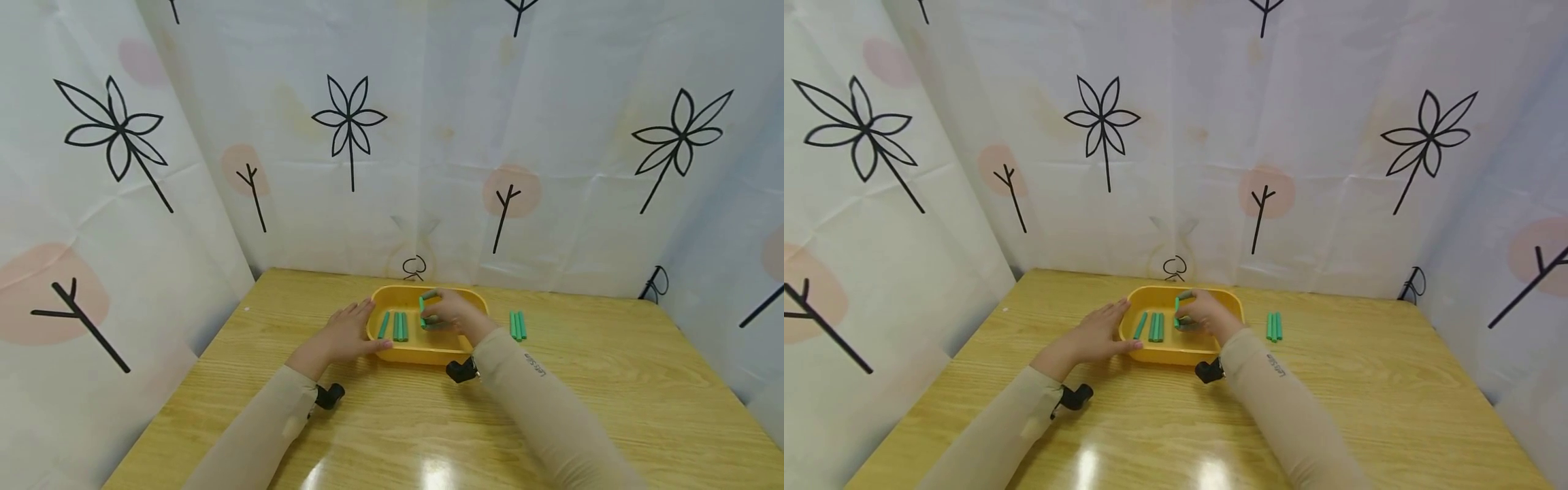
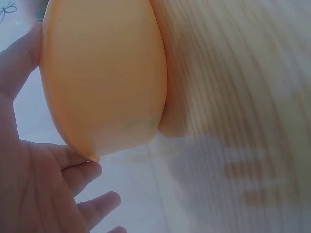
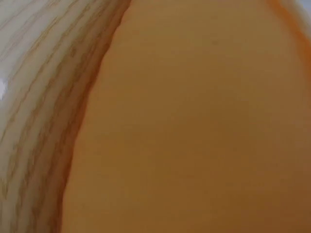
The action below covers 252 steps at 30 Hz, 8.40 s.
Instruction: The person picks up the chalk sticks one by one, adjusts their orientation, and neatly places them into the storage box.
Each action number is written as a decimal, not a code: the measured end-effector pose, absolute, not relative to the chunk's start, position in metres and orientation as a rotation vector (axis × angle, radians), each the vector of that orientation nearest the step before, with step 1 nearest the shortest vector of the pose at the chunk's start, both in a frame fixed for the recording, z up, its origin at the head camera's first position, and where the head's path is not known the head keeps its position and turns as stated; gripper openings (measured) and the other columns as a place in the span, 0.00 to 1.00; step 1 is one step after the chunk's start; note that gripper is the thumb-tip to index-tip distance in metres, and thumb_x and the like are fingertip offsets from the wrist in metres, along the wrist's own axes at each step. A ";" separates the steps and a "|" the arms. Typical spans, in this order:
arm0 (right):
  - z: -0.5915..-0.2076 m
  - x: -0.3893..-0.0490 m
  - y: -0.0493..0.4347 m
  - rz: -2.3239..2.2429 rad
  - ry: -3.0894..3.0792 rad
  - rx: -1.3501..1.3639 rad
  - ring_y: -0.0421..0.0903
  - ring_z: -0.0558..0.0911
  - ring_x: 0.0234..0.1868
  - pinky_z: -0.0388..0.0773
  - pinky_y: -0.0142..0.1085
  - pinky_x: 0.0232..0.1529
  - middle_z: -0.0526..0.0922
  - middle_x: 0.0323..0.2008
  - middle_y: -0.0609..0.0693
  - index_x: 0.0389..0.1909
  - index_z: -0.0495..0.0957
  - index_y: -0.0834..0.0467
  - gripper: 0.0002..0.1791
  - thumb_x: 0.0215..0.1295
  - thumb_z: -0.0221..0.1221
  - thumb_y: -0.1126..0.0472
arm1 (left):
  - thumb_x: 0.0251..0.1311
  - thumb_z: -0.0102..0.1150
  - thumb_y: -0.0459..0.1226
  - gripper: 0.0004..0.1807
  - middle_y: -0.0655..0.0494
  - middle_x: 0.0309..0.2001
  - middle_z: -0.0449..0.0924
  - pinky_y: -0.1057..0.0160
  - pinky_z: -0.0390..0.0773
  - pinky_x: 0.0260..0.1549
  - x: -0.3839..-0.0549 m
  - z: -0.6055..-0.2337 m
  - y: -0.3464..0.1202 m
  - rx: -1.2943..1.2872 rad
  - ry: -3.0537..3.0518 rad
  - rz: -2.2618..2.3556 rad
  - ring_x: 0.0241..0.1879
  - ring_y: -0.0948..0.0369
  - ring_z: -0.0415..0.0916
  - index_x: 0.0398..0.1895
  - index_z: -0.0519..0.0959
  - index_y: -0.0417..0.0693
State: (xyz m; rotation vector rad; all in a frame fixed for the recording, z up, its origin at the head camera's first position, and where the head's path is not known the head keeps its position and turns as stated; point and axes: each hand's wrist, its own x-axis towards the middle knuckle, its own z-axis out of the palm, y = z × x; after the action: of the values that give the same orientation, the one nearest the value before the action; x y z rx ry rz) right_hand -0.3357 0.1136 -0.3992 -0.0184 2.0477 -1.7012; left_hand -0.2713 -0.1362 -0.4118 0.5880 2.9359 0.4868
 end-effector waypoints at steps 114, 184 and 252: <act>-0.381 -0.323 0.296 -1.342 2.475 -0.029 0.49 0.77 0.38 0.81 0.44 0.45 0.68 0.55 0.71 0.70 0.56 0.76 0.30 0.73 0.53 0.70 | 0.62 0.50 0.70 0.58 0.45 0.80 0.44 0.39 0.44 0.73 -0.269 -0.411 -0.137 0.602 2.935 0.473 0.77 0.40 0.45 0.80 0.46 0.40; -0.382 -0.286 0.293 -1.247 2.436 -0.081 0.49 0.79 0.33 0.82 0.46 0.38 0.78 0.40 0.61 0.71 0.57 0.74 0.37 0.61 0.59 0.70 | 0.61 0.49 0.71 0.58 0.44 0.80 0.44 0.39 0.45 0.73 -0.272 -0.414 -0.138 0.613 2.944 0.469 0.77 0.41 0.45 0.80 0.46 0.41; -0.371 -0.330 0.122 -1.741 2.063 -0.054 0.46 0.80 0.31 0.83 0.43 0.46 0.73 0.42 0.58 0.70 0.62 0.64 0.30 0.69 0.57 0.73 | 0.61 0.48 0.72 0.58 0.46 0.80 0.43 0.40 0.44 0.73 -0.271 -0.415 -0.138 0.580 2.937 0.450 0.77 0.42 0.43 0.81 0.45 0.42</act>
State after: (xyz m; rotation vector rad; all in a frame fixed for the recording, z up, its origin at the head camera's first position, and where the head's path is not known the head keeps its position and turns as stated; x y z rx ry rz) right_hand -0.3297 0.1218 -0.3715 -0.0537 2.0628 -1.7414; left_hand -0.2714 -0.1379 -0.4145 0.5803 2.9368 0.4495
